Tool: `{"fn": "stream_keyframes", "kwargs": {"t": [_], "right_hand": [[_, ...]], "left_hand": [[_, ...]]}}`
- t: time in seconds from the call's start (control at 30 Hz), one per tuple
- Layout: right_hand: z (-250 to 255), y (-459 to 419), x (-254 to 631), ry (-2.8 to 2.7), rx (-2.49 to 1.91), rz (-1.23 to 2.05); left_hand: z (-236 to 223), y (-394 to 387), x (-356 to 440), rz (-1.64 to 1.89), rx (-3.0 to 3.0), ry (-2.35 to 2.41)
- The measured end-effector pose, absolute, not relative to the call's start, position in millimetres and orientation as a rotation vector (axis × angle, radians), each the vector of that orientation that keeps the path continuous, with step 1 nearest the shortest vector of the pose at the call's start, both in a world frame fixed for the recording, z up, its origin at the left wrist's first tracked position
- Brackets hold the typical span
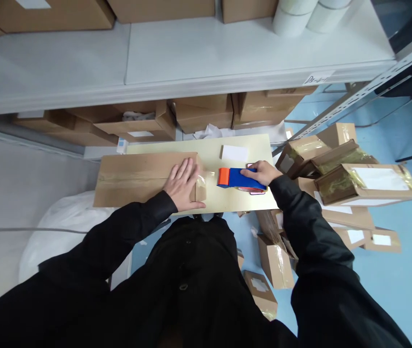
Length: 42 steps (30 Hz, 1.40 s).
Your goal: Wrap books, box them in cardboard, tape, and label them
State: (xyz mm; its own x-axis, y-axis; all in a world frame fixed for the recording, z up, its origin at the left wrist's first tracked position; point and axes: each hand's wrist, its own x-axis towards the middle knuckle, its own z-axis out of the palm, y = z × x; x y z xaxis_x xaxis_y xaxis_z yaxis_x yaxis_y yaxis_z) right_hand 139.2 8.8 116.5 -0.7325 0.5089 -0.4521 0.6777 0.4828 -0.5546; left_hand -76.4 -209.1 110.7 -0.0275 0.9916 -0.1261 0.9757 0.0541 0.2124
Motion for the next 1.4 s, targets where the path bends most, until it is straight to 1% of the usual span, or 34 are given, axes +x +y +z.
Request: {"fn": "stream_keyframes", "kwargs": {"t": [0.1, 0.2, 0.3, 0.37, 0.43, 0.53, 0.6, 0.7, 0.83, 0.9, 1.0, 1.13, 1.27, 1.4], "right_hand": [[134, -8, 113, 2.522, 1.012, -0.655], [153, -36, 60, 2.510, 1.119, -0.378], [163, -61, 22, 2.518, 1.012, -0.271], [163, -71, 17, 2.506, 0.970, -0.247], [161, -73, 28, 2.517, 1.055, -0.224], [161, -67, 59, 2.541, 1.349, -0.165], [163, -61, 81, 2.525, 1.511, -0.183], [163, -57, 111, 2.532, 1.643, -0.351], [154, -70, 137, 2.616, 1.626, -0.666], [146, -83, 143, 2.647, 1.587, -0.727], [130, -103, 144, 2.644, 1.565, -0.662], [96, -127, 131, 2.515, 1.584, -0.505], [55, -143, 108, 2.304, 1.585, -0.541], [22, -145, 83, 2.189, 1.588, -0.619]], "left_hand": [[119, -206, -69, 0.002, 2.008, 2.092], [126, -200, -61, -0.144, 1.972, 2.125], [129, -196, -53, -0.248, 1.919, 2.163], [129, -194, -50, -0.243, 1.885, 2.171], [129, -194, -51, -0.148, 1.851, 2.150], [134, -196, -63, 0.077, 1.764, 2.044], [139, -203, -78, 0.186, 1.709, 1.975], [147, -222, -110, 0.206, 1.704, 2.017], [145, -258, -152, 0.002, 1.672, 2.243], [138, -271, -164, -0.112, 1.639, 2.271], [127, -278, -167, -0.160, 1.598, 2.297], [117, -264, -160, -0.056, 1.407, 2.475], [116, -239, -160, 0.063, 1.172, 2.634], [121, -236, -168, 0.150, 1.254, 2.590]]}}
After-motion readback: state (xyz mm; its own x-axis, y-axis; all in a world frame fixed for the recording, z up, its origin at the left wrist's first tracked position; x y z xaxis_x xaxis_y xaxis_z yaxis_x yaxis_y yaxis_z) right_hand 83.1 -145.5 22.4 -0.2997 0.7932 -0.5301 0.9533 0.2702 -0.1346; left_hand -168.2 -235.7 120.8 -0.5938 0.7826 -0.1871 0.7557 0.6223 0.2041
